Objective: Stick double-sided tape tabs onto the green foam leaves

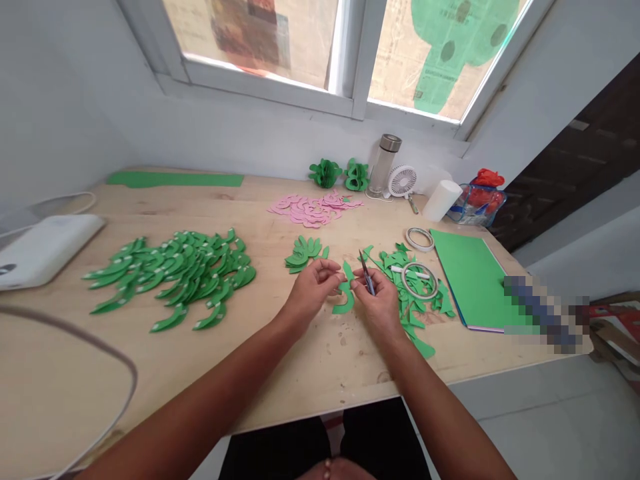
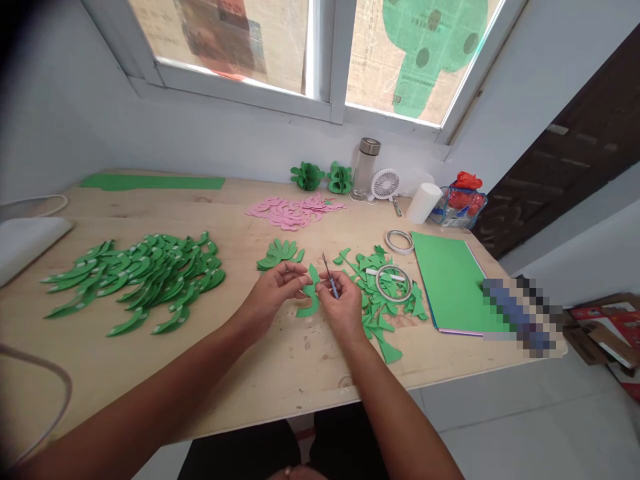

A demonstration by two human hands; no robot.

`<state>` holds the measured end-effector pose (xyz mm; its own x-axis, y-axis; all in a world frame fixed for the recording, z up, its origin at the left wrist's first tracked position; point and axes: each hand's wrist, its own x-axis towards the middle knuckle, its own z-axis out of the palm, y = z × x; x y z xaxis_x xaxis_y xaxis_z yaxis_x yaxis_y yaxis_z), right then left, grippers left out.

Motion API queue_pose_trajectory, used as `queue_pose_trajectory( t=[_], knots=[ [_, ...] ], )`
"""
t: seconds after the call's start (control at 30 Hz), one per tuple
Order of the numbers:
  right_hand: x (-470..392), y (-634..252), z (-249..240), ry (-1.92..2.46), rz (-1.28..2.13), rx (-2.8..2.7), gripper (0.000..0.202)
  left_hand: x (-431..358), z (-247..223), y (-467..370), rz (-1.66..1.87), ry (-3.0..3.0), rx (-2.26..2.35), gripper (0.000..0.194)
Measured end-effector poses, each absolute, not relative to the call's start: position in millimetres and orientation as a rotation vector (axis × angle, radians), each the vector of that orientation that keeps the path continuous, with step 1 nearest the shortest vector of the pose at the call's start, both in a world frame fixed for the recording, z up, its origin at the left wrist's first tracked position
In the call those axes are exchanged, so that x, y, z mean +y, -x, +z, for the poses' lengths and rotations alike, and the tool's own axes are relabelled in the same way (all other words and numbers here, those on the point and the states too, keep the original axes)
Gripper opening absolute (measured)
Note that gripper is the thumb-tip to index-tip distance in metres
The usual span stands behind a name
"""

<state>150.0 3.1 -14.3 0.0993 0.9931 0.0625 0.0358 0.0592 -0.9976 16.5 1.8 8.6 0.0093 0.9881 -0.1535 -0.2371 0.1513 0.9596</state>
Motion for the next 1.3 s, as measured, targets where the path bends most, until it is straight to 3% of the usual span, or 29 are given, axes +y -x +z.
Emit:
queue_pose_trajectory(
  t=[0.17,0.47,0.77,1.3],
  knots=[
    [3.5,-149.9,-15.3,1.248,1.083,-1.166,0.021,-2.9,-3.1,-19.6,1.226,-1.099,1.062,0.026],
    [1.8,-150.9,-17.1,1.322,0.911,-1.272,0.023,-8.6,-7.8,-15.8,1.220,-1.353,1.091,0.002],
    [-9.3,-153.9,-6.1,1.388,0.501,-1.588,0.024,2.1,-11.0,-0.4,1.310,-1.270,1.239,0.014],
    [-12.7,-151.3,-11.9,1.212,0.196,-1.923,0.021,1.9,14.3,15.9,1.408,-1.215,1.197,0.016]
  ],
)
